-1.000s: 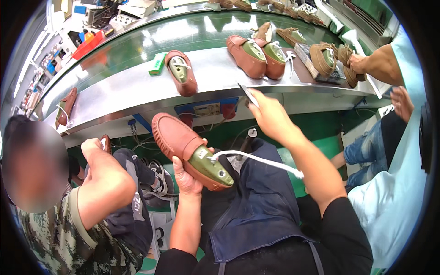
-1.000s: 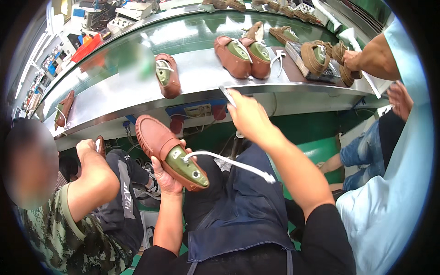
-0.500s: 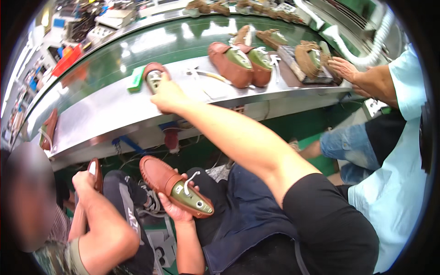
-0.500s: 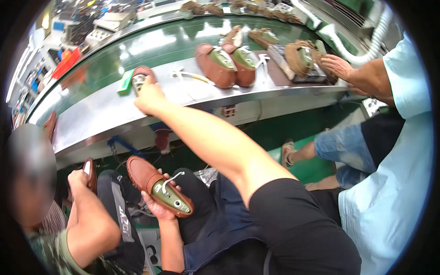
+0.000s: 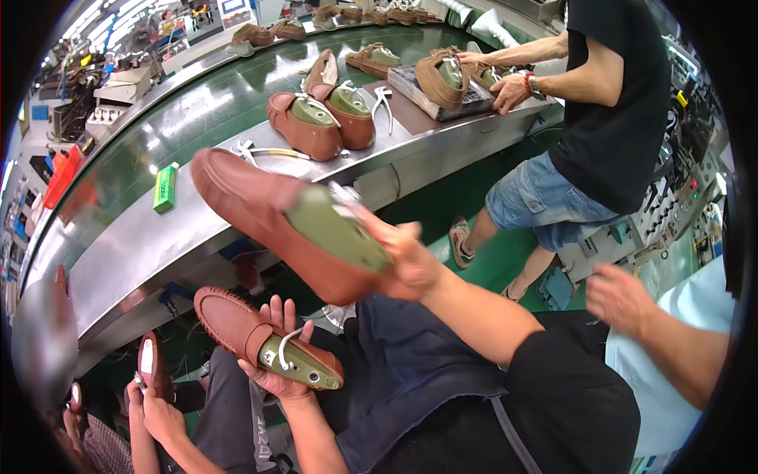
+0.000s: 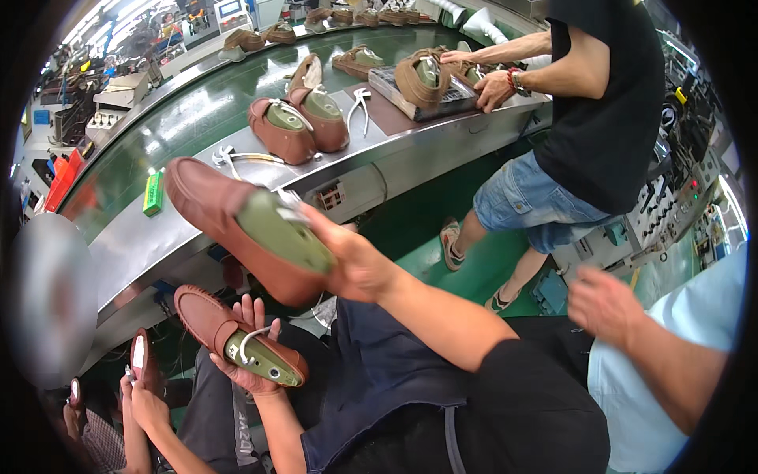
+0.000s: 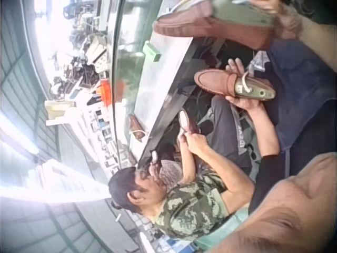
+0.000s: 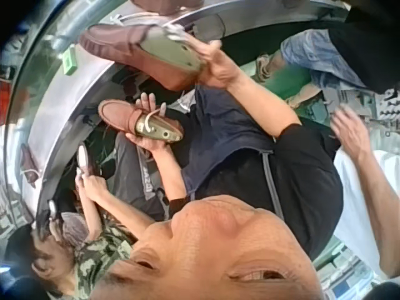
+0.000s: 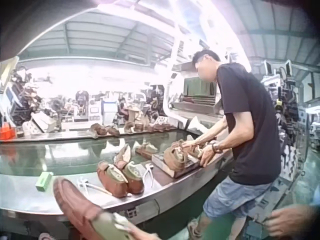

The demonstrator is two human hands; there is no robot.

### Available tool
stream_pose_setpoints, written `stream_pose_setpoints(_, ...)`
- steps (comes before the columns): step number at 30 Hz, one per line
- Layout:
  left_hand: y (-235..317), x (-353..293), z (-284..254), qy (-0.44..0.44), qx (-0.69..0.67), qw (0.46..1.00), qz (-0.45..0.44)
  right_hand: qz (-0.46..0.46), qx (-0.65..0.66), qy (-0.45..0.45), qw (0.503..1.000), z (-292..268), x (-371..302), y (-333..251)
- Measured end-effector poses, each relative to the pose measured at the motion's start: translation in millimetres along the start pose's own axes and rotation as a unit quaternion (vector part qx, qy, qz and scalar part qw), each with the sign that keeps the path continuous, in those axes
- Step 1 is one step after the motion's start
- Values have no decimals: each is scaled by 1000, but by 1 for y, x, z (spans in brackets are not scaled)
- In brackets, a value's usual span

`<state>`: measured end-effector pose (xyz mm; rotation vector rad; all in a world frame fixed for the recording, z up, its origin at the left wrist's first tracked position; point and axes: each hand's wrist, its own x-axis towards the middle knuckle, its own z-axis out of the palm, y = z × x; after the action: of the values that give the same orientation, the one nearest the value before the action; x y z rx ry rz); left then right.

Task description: The recorder is assembling and inspecting shoes on a conveyor belt, using tools to refine the shape and trim edges.

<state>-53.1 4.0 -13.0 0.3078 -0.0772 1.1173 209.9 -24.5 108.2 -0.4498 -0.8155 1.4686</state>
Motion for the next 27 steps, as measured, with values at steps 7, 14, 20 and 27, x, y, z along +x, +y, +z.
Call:
stream_pose_setpoints(7,-63,-8,-8,62,-24,987,-144,217,132,122,960,-89,-147,78)
stream_pose_setpoints(14,-93,-63,-68,177,44,949,-258,122,-6,206,971,-85,-182,66)
stream_pose_setpoints(20,-97,-69,-69,186,83,950,-238,116,-24,222,968,-95,-189,86)
stream_pose_setpoints(27,-92,-77,-82,202,99,949,-223,133,-24,212,968,-101,-181,109)
